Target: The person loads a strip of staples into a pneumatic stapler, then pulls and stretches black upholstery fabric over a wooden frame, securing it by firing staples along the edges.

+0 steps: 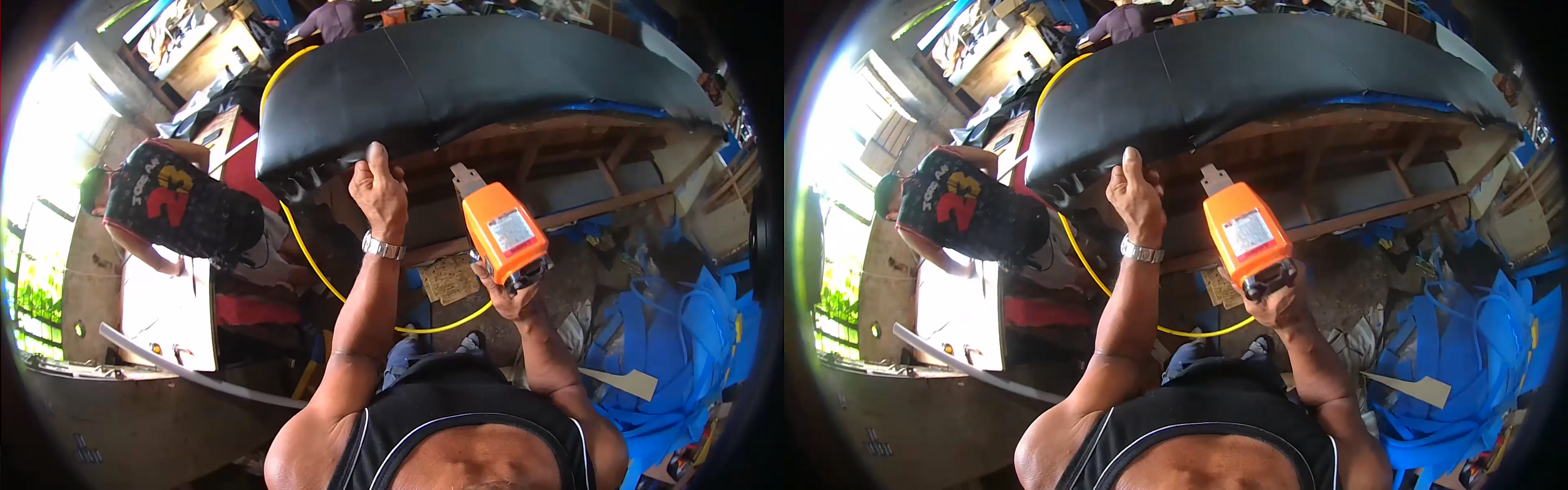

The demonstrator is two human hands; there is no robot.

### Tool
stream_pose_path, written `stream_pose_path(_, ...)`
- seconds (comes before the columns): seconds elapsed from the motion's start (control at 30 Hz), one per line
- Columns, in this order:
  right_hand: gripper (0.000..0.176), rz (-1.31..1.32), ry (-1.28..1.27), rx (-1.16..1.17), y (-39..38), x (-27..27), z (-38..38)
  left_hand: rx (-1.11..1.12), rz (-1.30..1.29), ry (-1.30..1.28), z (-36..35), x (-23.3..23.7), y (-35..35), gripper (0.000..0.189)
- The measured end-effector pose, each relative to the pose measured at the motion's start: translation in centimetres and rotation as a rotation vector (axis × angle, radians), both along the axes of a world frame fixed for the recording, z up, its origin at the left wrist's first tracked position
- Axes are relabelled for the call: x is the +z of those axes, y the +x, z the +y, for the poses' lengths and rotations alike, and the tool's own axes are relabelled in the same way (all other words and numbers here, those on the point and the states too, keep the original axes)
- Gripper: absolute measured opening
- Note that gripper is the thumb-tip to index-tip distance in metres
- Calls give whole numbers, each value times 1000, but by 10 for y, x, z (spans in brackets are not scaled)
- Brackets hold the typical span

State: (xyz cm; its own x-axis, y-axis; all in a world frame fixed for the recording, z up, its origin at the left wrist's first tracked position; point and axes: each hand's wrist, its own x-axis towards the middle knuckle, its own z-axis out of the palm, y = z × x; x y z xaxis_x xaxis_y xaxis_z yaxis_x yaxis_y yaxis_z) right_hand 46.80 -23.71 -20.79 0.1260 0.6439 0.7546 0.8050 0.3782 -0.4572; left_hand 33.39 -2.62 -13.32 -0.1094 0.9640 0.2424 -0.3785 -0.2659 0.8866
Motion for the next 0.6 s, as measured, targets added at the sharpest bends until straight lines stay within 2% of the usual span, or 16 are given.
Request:
stream_pose_path(0.03,33,-174,-9,2,3,13,6,88,110,105,3,-8,0,40)
stream_pose_path(0.13,44,93,-55,154,-8,38,29,188,212,165,0,-16,2,46)
stream_pose_path(0.17,40,-40,-11,117,-9,36,37,220,270,216,-3,-13,0,46)
stream_pose_path(0.23,23,162,12,143,-20,45,49,220,309,252,-2,-14,-3,47)
stream_pose_path(0.4,25,268,-24,178,-33,38,70,215,436,342,17,-28,-13,45)
stream_pose_path(0.47,25,139,31,109,-37,44,76,194,393,347,19,-29,-12,44)
stream_pose_path(0.6,26,99,14,-23,-48,40,90,134,346,333,22,-28,-12,42)
